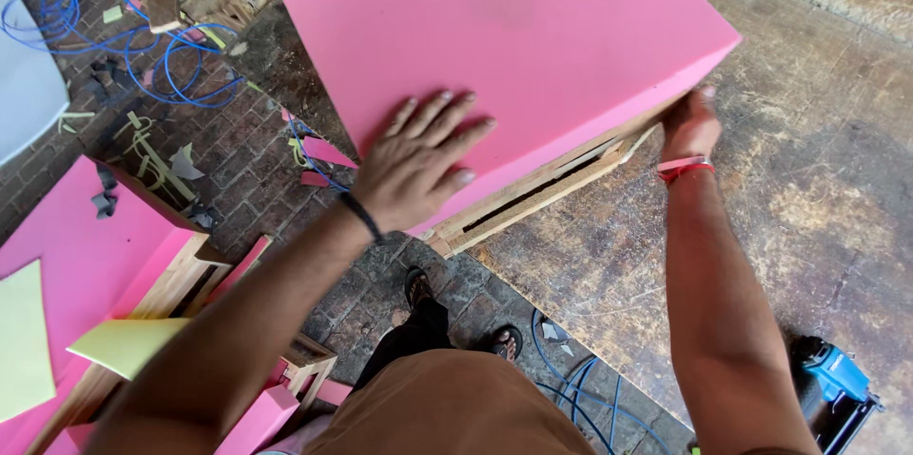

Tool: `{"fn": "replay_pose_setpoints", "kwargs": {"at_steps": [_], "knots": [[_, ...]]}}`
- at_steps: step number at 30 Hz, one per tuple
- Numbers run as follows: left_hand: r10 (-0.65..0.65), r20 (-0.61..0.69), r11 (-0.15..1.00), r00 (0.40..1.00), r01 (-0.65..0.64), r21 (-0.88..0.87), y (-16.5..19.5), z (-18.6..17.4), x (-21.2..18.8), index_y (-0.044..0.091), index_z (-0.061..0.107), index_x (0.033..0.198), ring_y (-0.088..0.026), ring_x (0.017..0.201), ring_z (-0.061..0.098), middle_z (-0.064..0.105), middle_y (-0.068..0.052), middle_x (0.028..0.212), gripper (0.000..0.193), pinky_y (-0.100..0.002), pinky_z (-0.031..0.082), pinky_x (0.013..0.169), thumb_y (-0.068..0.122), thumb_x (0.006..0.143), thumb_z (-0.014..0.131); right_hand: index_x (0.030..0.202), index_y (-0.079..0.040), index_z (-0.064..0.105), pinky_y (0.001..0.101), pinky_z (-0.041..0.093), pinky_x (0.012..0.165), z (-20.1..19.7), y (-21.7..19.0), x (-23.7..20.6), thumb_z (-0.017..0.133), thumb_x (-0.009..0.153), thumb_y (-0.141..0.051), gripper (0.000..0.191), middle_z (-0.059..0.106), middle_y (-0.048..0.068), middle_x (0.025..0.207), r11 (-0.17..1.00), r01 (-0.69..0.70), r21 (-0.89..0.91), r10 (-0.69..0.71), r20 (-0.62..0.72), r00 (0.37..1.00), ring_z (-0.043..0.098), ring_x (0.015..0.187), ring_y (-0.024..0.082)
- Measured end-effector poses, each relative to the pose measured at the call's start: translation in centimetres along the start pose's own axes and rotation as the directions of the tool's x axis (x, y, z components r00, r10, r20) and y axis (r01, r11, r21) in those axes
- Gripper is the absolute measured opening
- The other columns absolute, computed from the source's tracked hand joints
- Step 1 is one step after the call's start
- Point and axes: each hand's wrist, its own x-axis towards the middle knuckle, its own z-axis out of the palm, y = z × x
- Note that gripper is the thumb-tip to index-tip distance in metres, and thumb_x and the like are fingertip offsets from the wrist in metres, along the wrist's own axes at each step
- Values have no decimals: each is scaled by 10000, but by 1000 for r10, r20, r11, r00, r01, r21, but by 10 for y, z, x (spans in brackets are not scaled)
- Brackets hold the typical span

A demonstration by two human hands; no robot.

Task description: The person sprays adhesive onto a yellow foam sheet and a pink foam sheet using a pneumatic spray gun, refills the spray gun from a metal can, then places the pink foam sheet onto a wooden frame and presses it down by hand.

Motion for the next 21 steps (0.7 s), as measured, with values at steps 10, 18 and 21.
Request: {"fn": "replay_pose_setpoints", "kwargs": {"at_steps": [10,18,21], "knots": [[-193,-355,910,915,31,-414,9,40,-7,197,702,1273,-207,1376,621,678,-29,1412,345,-438,421,1255,343,1062,470,1060,-74,668,332,655,872,62,-94,-72,627,1143,-84,94,708,84,1049,673,732,-104,-626,446,639,727,967,171],[244,-509,878,826,-411,-245,-9,43,-45,127,691,1309,-254,1321,593,689,-92,1377,460,-469,404,1146,435,1002,540,1540,-183,436,542,179,1213,165,-64,-161,532,940,-579,725,354,125,1632,-87,809,-581,75,806,587,274,1505,301],[227,-416,885,881,-364,-288,-50,26,-38,207,703,1292,-286,1387,532,640,-55,1421,467,-552,324,1200,514,1006,497,1612,-237,304,538,98,1257,176,-69,-169,391,965,-669,783,206,90,1712,-160,730,-665,177,708,684,163,1569,276]]}}
